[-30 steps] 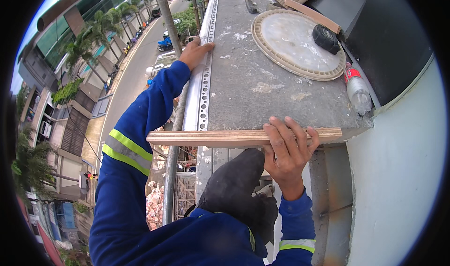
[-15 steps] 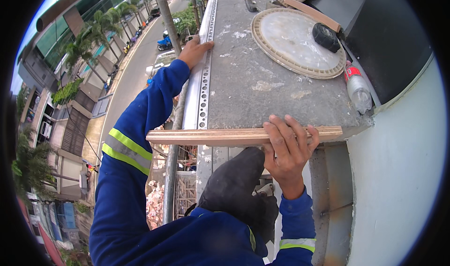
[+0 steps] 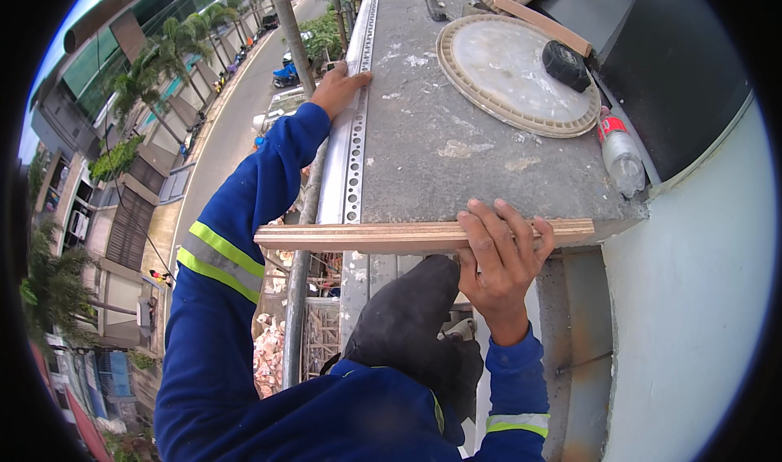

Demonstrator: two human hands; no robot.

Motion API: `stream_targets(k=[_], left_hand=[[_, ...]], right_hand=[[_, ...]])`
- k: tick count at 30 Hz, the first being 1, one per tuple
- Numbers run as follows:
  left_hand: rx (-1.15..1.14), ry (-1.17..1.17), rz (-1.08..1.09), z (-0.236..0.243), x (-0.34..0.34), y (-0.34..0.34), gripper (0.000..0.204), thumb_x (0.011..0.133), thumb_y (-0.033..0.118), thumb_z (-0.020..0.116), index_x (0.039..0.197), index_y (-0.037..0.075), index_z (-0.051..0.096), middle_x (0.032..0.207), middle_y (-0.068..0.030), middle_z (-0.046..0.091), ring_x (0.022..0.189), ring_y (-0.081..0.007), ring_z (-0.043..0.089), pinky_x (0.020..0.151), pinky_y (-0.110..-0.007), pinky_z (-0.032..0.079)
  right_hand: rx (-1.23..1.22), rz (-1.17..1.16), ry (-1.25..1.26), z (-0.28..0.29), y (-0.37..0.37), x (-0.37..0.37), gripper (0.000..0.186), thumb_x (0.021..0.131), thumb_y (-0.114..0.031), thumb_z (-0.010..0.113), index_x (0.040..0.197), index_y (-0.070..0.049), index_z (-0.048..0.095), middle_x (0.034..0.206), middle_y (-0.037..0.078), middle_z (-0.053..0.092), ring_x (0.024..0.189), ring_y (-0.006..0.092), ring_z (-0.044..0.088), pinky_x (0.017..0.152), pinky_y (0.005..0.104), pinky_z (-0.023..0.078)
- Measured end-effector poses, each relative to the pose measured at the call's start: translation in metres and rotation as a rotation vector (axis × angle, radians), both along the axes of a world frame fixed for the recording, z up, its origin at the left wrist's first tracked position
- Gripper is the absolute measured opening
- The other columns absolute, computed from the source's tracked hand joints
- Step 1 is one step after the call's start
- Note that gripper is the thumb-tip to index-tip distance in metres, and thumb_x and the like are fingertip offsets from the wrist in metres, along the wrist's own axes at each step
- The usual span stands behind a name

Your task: The person positions a perforated metal strip along a concrete ledge, then places a wooden molding piece against it and repeatedly adjusts its alignment. The person uses both hands to hold and shift the pieces into place.

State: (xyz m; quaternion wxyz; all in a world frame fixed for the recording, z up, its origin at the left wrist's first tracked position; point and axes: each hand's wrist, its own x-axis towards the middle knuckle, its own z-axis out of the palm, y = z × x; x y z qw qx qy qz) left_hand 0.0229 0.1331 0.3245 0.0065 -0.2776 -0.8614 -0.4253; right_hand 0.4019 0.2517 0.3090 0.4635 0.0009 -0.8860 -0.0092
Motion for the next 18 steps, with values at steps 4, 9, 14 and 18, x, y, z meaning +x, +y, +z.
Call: stream_targets(k=[4, 9, 14, 18], left_hand=[[0.077, -0.097, 0.038, 0.0021, 0.0047, -0.0002, 0.067, 0.088, 0.04, 0.069, 0.131, -0.007, 0.05, 0.125, -0.0293, 0.063, 0.117, -0.0416, 0.063, 0.101, -0.043, 0.046], [0.067, -0.101, 0.036, 0.0052, 0.0071, -0.0003, 0.066, 0.088, 0.04, 0.069, 0.13, -0.008, 0.052, 0.124, -0.0293, 0.064, 0.115, -0.0417, 0.064, 0.101, -0.043, 0.047], [0.059, -0.084, 0.036, 0.0039, 0.0063, -0.0009, 0.067, 0.087, 0.041, 0.069, 0.13, -0.007, 0.052, 0.124, -0.0299, 0.063, 0.117, -0.042, 0.063, 0.101, -0.044, 0.046], [0.062, -0.083, 0.039, 0.0016, 0.0036, -0.0002, 0.067, 0.087, 0.042, 0.069, 0.13, -0.007, 0.052, 0.124, -0.0302, 0.063, 0.117, -0.0421, 0.063, 0.101, -0.044, 0.046]], right_hand=[[0.001, -0.001, 0.006, -0.0004, 0.0, -0.0007, 0.031, 0.083, -0.018, 0.074, 0.114, -0.017, 0.071, 0.121, -0.001, 0.071, 0.12, 0.0231, 0.06, 0.107, 0.0491, 0.03], [-0.001, 0.002, 0.005, -0.0006, 0.0003, -0.0008, 0.031, 0.083, -0.018, 0.073, 0.114, -0.017, 0.071, 0.121, -0.001, 0.071, 0.12, 0.0234, 0.06, 0.107, 0.0492, 0.03], [-0.001, -0.004, -0.006, -0.0002, 0.0003, 0.0001, 0.03, 0.084, -0.018, 0.073, 0.114, -0.017, 0.071, 0.121, -0.001, 0.071, 0.12, 0.0234, 0.06, 0.107, 0.0492, 0.03], [0.006, -0.008, -0.006, -0.0002, 0.0005, -0.0001, 0.03, 0.084, -0.018, 0.073, 0.113, -0.017, 0.071, 0.121, -0.001, 0.071, 0.121, 0.0232, 0.06, 0.107, 0.049, 0.03]])
